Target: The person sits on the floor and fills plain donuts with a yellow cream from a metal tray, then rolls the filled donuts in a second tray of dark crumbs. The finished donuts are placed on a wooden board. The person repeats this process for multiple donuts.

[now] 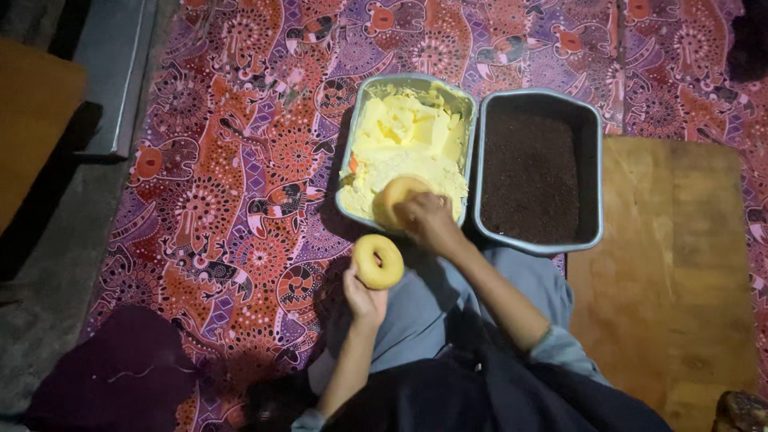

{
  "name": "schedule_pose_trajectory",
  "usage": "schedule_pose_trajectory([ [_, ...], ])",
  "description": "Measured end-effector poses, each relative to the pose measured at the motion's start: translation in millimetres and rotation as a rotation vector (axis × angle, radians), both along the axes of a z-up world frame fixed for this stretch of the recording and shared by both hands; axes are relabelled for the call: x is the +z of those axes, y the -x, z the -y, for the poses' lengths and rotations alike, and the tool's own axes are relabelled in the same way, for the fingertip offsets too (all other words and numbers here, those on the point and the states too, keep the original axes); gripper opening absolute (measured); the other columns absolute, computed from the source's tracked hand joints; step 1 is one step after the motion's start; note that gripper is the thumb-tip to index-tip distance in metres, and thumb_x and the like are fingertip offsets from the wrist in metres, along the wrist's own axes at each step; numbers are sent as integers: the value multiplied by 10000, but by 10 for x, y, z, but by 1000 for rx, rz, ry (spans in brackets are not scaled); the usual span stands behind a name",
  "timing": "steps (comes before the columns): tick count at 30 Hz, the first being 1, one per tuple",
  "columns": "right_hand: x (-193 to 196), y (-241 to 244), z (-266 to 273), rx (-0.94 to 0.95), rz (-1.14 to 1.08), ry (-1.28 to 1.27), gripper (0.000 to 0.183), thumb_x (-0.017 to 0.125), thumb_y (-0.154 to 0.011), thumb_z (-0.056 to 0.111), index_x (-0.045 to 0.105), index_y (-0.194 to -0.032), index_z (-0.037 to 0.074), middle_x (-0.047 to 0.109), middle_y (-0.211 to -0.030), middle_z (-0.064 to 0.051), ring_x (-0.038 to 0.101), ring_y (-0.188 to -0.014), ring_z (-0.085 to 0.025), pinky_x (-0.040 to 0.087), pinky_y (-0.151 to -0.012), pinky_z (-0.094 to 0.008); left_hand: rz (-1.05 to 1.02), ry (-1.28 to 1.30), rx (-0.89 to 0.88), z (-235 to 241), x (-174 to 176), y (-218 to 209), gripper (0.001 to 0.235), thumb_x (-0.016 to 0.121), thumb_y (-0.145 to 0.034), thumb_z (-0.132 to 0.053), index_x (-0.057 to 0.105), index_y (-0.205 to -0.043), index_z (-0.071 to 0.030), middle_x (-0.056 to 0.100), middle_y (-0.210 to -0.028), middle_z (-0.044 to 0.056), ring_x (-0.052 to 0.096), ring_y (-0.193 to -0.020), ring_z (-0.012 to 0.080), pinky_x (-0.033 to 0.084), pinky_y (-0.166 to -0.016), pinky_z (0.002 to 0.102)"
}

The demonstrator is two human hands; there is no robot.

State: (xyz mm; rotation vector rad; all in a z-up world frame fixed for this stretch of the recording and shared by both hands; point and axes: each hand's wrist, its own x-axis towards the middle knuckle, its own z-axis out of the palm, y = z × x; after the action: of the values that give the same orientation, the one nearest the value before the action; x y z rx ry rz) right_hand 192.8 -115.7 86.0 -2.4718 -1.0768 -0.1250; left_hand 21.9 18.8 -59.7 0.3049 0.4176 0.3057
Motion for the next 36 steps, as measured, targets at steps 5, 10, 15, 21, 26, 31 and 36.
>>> schedule_pose_trajectory([
  [5, -1, 82, -98, 115, -270, -143, 313, 785, -852, 222, 727, -1156, 177, 694, -1078, -63, 644, -1081, -270, 486, -949, -456, 20, 38, 30, -131, 129, -243, 550, 452, -1118, -572, 596, -1291, -70, 638, -1184, 109, 602, -1158, 276, 495, -1044, 480],
  [10, 38, 377, -45, 289, -52, -195, 389, 817, -790, 243, 732, -1154, 134, 686, -1067, -95, 633, -1078, -279, 429, -926, -502, -91, 98, -91, -191, 431, -290, 600, 420, -977, -551, 588, -1359, -120, 623, -1367, 97, 581, -1273, 261, 462, -1080, 456],
  [15, 105, -86, -47, -117, -44, -36, 384, 805, -763, 276, 762, -1128, 165, 704, -1022, -86, 636, -1059, -293, 410, -896, -502, -86, 111, -7, -124, 520, -223, 558, 427, -1049, -522, 536, -1391, -95, 580, -1382, 108, 541, -1313, 286, 432, -1129, 516],
  [21, 139, 560, -64, 401, -136, -153, 339, 783, -795, 271, 765, -1114, 158, 685, -971, -78, 642, -1027, -269, 398, -873, -534, -69, 149, -37, -87, 378, -190, 524, 424, -1028, -490, 597, -1357, -121, 644, -1331, 90, 573, -1249, 262, 437, -1081, 469],
  [26, 211, 190, -29, 1, -106, -84, 383, 808, -793, 296, 756, -1141, 146, 715, -1018, -78, 632, -1037, -280, 425, -882, -491, -30, 107, 9, 60, 435, -67, 509, 447, -1050, -446, 572, -1375, -75, 620, -1356, 113, 580, -1287, 262, 456, -1129, 479],
  [31, 227, 640, 158, 250, -30, -224, 398, 814, -817, 262, 747, -1184, 124, 701, -1087, -105, 623, -1089, -283, 419, -984, -477, -117, 213, -102, 149, 687, -27, 560, 384, -975, -514, 586, -1342, -142, 640, -1340, 77, 596, -1242, 266, 465, -1062, 483],
  [36, 516, 878, 542, 335, -52, -301, 401, 815, -795, 249, 706, -1159, 124, 702, -1133, -76, 618, -1124, -295, 414, -970, -460, -49, 41, -82, 147, 743, 68, 556, 399, -1027, -494, 569, -1369, -91, 620, -1355, 124, 591, -1271, 287, 466, -1101, 496],
])
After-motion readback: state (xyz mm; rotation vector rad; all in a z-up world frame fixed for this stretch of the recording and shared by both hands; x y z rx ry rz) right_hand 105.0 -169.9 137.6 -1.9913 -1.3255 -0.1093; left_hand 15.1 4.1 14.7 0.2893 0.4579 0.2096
